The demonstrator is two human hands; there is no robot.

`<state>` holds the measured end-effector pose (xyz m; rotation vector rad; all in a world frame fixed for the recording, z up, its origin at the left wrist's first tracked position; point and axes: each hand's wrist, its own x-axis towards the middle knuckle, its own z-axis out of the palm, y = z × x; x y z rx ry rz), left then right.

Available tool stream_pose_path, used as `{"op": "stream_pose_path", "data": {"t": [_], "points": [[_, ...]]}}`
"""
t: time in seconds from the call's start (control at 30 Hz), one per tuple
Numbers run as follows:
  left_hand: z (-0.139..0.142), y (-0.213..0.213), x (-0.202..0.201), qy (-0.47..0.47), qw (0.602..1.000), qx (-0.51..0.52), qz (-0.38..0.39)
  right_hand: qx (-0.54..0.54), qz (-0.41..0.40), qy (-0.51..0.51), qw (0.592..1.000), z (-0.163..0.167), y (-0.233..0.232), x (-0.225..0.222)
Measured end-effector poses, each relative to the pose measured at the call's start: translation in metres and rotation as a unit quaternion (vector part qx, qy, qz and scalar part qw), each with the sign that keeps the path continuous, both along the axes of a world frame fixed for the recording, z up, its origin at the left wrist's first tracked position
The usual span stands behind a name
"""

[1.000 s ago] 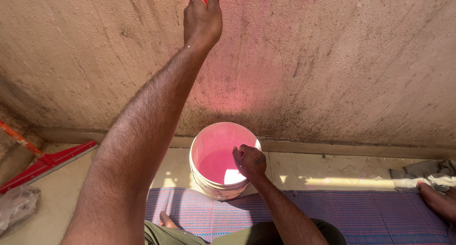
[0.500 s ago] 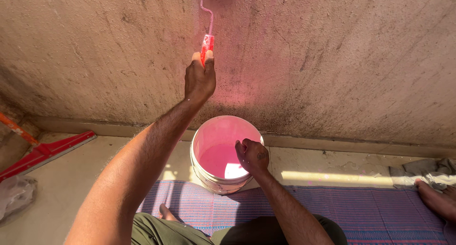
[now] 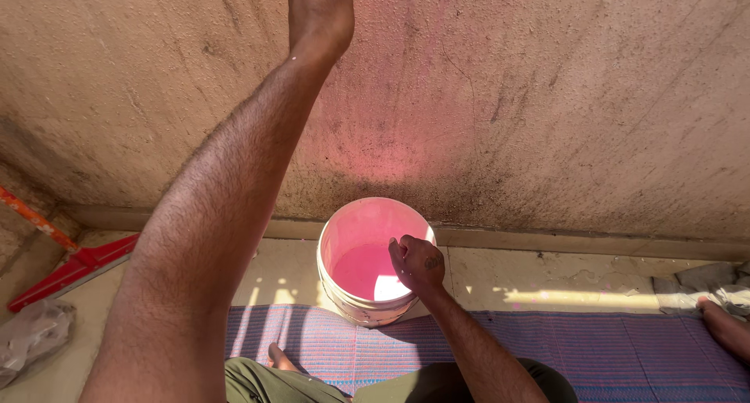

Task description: The person sits on a floor mat holding a bucket of pink paint, repeatedly dipping and squeezing a small paint roller in the bucket. They lift the roller and roll pink paint onto the wall above the bucket at intervals, then return it to the bucket.

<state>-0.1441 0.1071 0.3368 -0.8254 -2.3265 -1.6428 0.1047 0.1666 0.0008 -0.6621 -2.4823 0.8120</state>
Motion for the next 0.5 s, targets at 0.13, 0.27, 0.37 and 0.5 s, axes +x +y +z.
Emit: {"op": "stream_pose_path", "data": {"t": [0.13, 0.27, 0.37, 0.5], "points": [[0.021, 0.0, -0.006, 0.057, 0.998, 0.019, 0.02, 0.016, -0.002, 0.009, 1.0, -0.002, 0.001, 0.0], [0.029, -0.003, -0.011, 0.075, 0.997, 0.023, -0.017, 0.037, 0.0, 0.008, 0.999, -0.005, 0.003, -0.001], [0.027, -0.011, -0.011, 0.079, 0.997, 0.009, -0.005, 0.046, 0.001, 0.015, 0.999, -0.007, 0.005, -0.002], [0.035, -0.019, -0.006, 0.081, 0.997, -0.002, 0.013, 0.042, 0.001, 0.001, 0.999, -0.009, 0.006, -0.003]]}}
